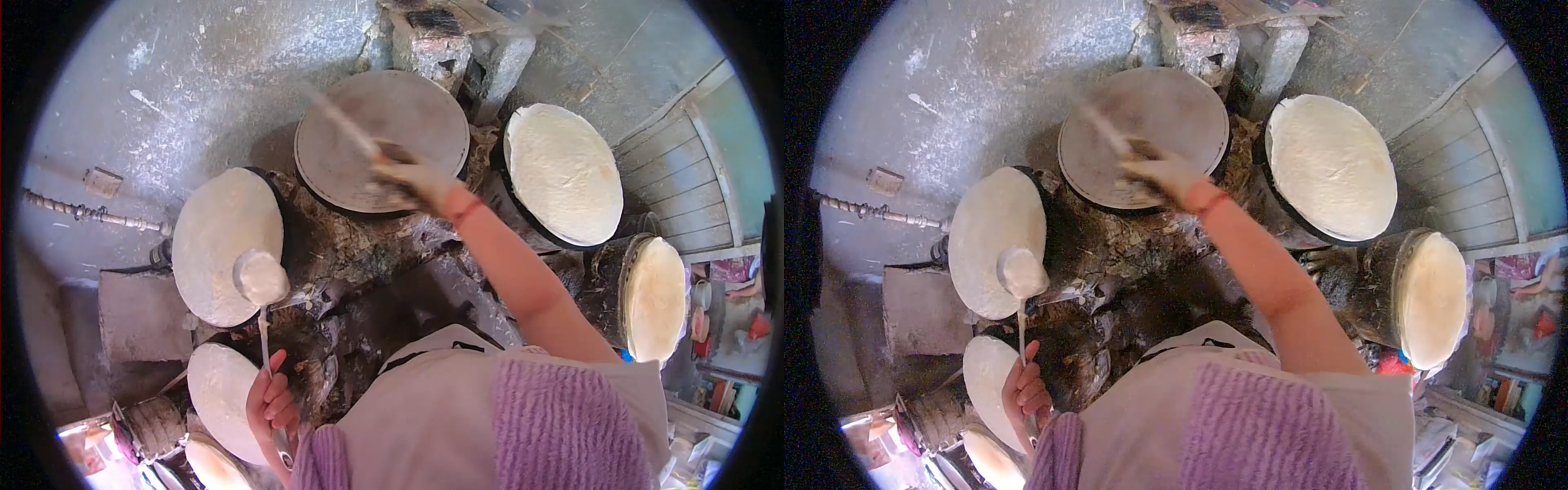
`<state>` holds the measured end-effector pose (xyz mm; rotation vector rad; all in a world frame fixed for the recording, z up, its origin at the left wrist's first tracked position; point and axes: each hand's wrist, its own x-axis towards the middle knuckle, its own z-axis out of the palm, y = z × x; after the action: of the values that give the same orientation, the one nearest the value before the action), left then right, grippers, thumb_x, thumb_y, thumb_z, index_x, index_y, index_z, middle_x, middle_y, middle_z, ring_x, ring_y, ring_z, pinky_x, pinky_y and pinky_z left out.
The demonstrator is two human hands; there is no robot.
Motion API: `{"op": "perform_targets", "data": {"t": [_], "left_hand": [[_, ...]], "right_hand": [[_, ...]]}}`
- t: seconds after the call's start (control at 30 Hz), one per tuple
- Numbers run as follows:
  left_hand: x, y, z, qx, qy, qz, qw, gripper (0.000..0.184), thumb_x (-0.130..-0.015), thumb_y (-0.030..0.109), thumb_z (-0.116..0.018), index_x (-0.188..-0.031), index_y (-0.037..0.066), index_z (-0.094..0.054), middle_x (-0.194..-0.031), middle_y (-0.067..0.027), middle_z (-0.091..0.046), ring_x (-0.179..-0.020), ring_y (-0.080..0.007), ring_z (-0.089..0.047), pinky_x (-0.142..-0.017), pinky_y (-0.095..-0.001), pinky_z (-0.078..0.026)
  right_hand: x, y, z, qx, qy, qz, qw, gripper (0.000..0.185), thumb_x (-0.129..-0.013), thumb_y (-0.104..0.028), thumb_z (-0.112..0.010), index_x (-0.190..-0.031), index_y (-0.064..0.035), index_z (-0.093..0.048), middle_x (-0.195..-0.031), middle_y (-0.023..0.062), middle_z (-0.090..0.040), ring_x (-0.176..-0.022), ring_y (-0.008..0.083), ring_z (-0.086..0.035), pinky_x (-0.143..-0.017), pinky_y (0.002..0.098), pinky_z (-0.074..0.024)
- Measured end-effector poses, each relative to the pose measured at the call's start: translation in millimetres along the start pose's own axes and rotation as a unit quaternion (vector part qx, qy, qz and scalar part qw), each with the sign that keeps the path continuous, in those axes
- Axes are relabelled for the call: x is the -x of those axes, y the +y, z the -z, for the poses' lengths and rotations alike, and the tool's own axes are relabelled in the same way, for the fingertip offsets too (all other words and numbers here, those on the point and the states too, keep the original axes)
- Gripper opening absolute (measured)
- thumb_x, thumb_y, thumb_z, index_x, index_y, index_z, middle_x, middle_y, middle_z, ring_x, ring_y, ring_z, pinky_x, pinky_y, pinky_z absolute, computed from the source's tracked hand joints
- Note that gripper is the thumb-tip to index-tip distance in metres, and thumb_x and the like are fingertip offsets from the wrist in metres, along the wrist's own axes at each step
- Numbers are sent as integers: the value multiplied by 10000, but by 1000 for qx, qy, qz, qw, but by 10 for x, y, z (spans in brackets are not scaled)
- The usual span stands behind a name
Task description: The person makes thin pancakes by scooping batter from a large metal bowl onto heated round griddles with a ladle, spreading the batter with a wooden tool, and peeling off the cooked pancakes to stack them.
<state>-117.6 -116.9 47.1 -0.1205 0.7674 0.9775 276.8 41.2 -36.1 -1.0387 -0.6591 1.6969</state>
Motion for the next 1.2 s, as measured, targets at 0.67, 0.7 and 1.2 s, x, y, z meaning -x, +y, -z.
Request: {"op": "perform_targets", "data": {"t": [0.67,0.7,1.2], "left_hand": [[-438,-1591,-923,130,-177,166,961,471,-1045,211,-255,-1395,-102,-232,-706,-37,-378,-452,-93,-390,-357,-235,-375],[-418,-1688,-876,122,-176,165,963,465,-1044,208,-256,-1392,-101,-241,-702,-37,-376,-451,-93,-388,-358,-235,-377],[-50,-2342,-690,33,-97,139,985,421,-1042,190,-292,-1387,-52,-310,-683,-1,-363,-432,-69,-360,-363,-230,-354]], "right_hand": [[3230,427,1933,81,309,101,942,567,-901,-44,-597,-1417,12,-370,-1399,112,-464,-1266,171,-436,-1050,291,-353],[3295,472,2034,82,300,96,946,567,-901,-44,-597,-1417,12,-370,-1399,112,-464,-1266,171,-436,-1050,291,-353],[3490,429,2736,443,404,82,796,553,-944,-108,-514,-1447,-24,-301,-1400,209,-451,-1307,262,-439,-1051,324,-361]]}}
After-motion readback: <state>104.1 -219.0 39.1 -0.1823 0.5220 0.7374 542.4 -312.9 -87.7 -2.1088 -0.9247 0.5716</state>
